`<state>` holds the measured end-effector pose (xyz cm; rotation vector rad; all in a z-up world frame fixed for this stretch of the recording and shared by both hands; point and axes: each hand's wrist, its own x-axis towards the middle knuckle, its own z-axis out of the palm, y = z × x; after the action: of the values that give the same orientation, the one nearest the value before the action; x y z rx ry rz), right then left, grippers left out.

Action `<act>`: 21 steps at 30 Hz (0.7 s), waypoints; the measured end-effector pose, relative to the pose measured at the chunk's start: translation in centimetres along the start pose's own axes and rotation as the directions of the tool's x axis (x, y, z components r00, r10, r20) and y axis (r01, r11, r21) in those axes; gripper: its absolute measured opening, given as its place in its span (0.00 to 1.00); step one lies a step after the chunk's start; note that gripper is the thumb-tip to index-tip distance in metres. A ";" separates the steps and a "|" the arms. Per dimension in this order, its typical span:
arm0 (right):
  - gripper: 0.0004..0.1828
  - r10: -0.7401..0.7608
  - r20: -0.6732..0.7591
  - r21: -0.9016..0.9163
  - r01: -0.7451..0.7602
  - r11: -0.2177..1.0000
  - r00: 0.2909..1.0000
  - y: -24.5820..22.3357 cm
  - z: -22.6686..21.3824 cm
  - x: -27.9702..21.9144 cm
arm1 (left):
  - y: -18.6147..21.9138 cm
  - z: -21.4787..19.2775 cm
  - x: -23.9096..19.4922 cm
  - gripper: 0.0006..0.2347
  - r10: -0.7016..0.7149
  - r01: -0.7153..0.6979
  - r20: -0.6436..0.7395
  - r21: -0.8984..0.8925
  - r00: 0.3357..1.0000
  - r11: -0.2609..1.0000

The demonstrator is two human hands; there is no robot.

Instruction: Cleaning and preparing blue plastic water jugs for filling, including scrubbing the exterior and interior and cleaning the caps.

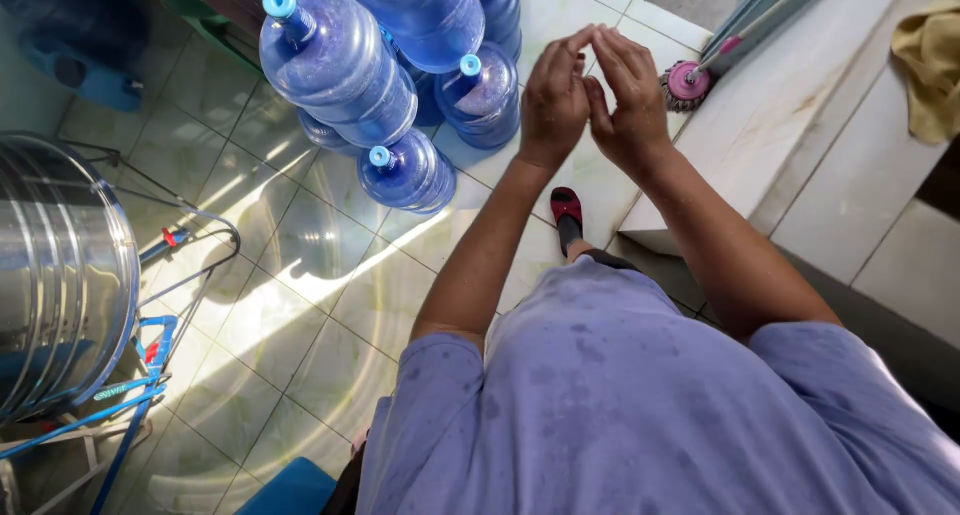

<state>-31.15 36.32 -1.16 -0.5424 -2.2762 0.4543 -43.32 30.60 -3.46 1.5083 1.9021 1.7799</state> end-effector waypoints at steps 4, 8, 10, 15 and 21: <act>0.27 -0.029 0.066 0.148 0.019 0.989 0.997 4.8 7.0 8.9 | -9.0 -0.9 7.4 0.17 0.008 0.009 -0.103 0.164 0.995 0.986; 0.28 -0.024 0.177 0.193 -0.011 0.981 0.984 7.5 13.4 16.5 | -13.4 -4.8 13.7 0.17 -0.033 0.053 -0.125 0.160 0.992 0.986; 0.28 -0.058 0.231 0.311 -0.017 0.950 0.971 9.5 17.8 19.0 | -17.2 -5.8 15.6 0.17 -0.113 0.151 -0.175 0.222 0.978 0.963; 0.34 0.162 0.478 0.446 -0.397 0.802 0.863 11.1 25.9 26.3 | -26.0 -9.8 20.8 0.24 -0.150 0.196 -0.170 0.296 0.974 0.935; 0.37 0.447 0.394 0.327 -0.577 0.748 0.803 16.7 40.4 29.9 | -38.7 -12.6 27.6 0.41 -0.240 0.257 -0.091 0.329 0.966 0.909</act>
<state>-75.68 59.27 -18.44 -0.9275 -2.1576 1.3732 -86.80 49.20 -17.04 1.2425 2.4000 1.4472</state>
